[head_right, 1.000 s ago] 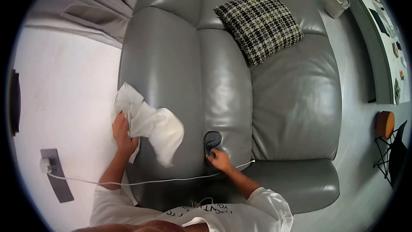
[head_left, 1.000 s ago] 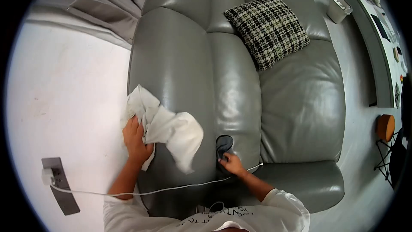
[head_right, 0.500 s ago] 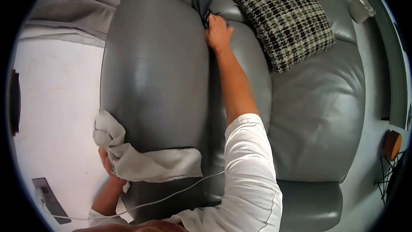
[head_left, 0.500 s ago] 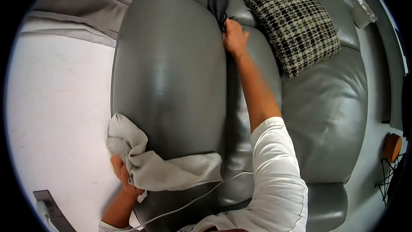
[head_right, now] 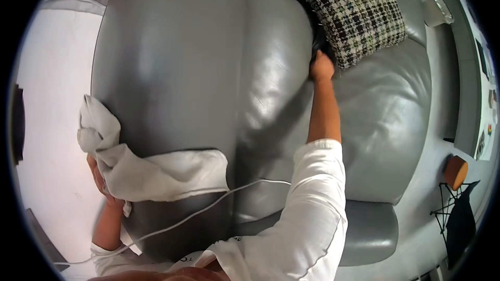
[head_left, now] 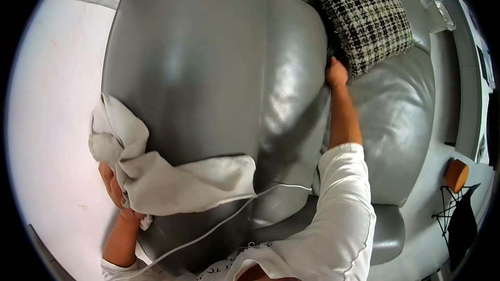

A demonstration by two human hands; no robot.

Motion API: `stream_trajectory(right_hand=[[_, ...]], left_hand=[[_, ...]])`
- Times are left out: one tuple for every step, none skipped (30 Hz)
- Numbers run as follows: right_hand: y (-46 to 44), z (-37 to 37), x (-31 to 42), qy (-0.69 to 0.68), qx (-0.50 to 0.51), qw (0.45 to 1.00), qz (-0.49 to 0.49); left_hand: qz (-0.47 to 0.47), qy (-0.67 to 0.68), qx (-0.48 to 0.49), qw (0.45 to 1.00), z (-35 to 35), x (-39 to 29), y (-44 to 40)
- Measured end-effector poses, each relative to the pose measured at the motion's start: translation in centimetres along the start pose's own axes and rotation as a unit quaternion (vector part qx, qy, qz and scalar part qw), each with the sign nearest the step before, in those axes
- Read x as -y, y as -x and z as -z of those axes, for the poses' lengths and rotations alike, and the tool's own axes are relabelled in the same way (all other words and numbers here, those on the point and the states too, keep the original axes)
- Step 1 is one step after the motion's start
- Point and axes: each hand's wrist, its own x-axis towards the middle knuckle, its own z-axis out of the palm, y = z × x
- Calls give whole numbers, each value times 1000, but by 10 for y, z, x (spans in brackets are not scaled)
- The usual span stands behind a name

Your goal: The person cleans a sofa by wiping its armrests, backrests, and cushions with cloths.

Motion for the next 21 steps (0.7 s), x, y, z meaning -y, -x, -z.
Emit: stream_trajectory(right_hand=[[25, -18, -17, -28, -95, 992, 82], [56, -22, -31, -56, -167, 970, 165], [87, -14, -30, -95, -152, 967, 180], [121, -2, -25, -133, -138, 962, 194], [150, -11, -35, -130, -123, 969, 170], [181, -18, -45, -129, -106, 975, 147], [223, -11, -50, -139, -99, 972, 161], [264, -15, -62, -162, -131, 959, 192], [310, 11, -63, -166, 13, 980, 106], [357, 16, -65, -217, -17, 969, 115], [402, 24, -70, -223, 54, 971, 69], [448, 6, -103, -187, 94, 972, 105], [477, 29, -93, -155, 139, 974, 88], [489, 33, -96, -194, 115, 971, 83], [476, 24, -110, -242, 150, 959, -3], [456, 12, -130, -287, 184, 936, -91], [425, 21, -120, -316, 153, 931, -104], [374, 29, -99, -347, 121, 923, -111], [322, 16, -89, -258, 52, 964, -44], [267, 2, -79, -225, 26, 974, 17], [219, 11, -39, -198, -63, 976, 68]], left_hand=[[-11, 13, 0, 1000, 3, 0, -7], [-10, 23, 15, 1000, 15, -16, -16], [8, 38, 45, 998, 19, -11, -11], [6, 37, 43, 998, 21, -5, -3], [2, 33, 33, 999, 18, 1, 3], [-1, 26, 23, 999, 16, 5, 5], [-2, 19, 16, 1000, 17, 5, 5], [-11, 16, 14, 1000, 17, 2, 3], [-13, 15, 21, 1000, 22, -3, -7], [-21, 13, 19, 1000, 20, -4, -9], [-25, 30, 9, 999, 20, -4, -9], [-25, 29, 11, 999, 19, -3, -8], [-24, 25, 11, 999, 19, -3, -7], [-26, 19, 11, 999, 20, -1, -9], [-23, 13, 14, 1000, 21, -3, -10], [-21, 8, 17, 1000, 19, -6, -9], [-20, 4, 21, 1000, 19, -8, -9], [-24, 7, 12, 1000, 18, -9, -11], [-26, 8, 7, 1000, 18, -8, -11], [-29, 7, 3, 1000, 18, -8, -11], [-26, 7, 1, 1000, 18, -8, -12]])
